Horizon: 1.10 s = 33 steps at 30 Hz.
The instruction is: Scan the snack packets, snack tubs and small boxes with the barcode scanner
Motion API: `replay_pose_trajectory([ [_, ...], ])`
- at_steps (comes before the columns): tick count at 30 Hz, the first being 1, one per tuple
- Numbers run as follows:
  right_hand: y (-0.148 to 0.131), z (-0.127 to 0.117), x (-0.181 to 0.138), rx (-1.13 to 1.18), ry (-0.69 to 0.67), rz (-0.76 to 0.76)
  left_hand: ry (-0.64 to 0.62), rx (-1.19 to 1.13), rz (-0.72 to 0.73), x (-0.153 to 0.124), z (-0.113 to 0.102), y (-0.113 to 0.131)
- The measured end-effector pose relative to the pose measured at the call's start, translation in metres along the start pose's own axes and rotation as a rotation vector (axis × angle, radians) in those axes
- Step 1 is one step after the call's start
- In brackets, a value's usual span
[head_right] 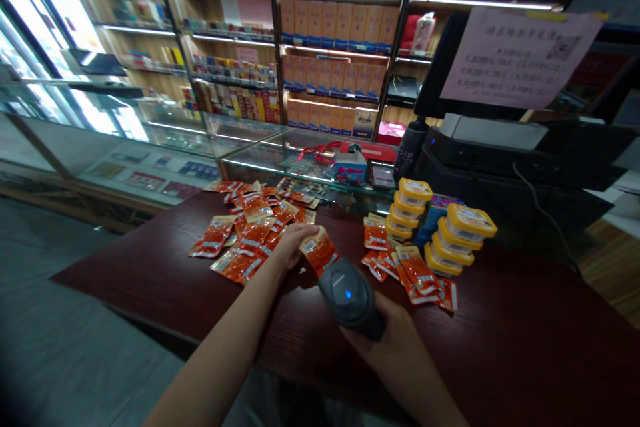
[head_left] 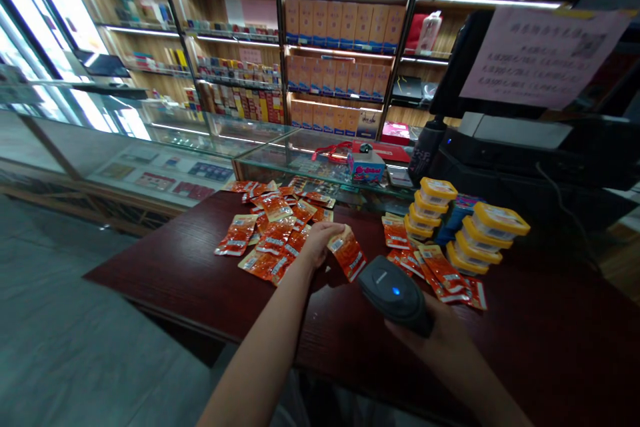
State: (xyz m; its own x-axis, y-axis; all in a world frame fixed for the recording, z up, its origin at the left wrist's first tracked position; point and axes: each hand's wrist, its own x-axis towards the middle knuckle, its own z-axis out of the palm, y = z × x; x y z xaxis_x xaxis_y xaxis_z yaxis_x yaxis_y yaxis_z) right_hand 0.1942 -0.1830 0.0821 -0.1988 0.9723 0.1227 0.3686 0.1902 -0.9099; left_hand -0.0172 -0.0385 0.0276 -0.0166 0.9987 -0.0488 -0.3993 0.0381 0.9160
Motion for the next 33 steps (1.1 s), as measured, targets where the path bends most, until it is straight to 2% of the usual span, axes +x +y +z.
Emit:
replay_pose_trajectory([
  [3, 0.0, -0.002, -0.002, -0.033, -0.003, 0.006, 0.026, -0.03, 0.051, -0.001, 0.0, -0.001],
  [7, -0.001, -0.004, -0.006, -0.051, -0.057, 0.031, -0.008, -0.006, 0.011, 0.0, -0.001, 0.0],
  [11, 0.003, -0.006, -0.01, -0.043, -0.05, 0.04, -0.032, 0.003, -0.01, 0.003, -0.004, -0.001],
  [15, 0.026, -0.019, -0.014, -0.316, 0.016, -0.009, -0.043, -0.059, 0.014, 0.006, -0.007, -0.002],
  [21, 0.088, -0.043, -0.03, -0.822, 0.215, -0.204, -0.105, -0.066, 0.046, 0.003, -0.003, -0.001],
  [27, 0.133, -0.047, -0.035, -1.005, 0.324, -0.408, -0.11, -0.089, 0.036, 0.006, 0.015, -0.007],
  [30, 0.139, -0.048, -0.032, -1.024, 0.325, -0.448, -0.089, -0.059, 0.034, 0.02, 0.033, -0.014],
  [33, 0.136, -0.048, -0.031, -1.006, 0.287, -0.448, 0.018, 0.057, 0.087, 0.037, 0.061, -0.024],
])
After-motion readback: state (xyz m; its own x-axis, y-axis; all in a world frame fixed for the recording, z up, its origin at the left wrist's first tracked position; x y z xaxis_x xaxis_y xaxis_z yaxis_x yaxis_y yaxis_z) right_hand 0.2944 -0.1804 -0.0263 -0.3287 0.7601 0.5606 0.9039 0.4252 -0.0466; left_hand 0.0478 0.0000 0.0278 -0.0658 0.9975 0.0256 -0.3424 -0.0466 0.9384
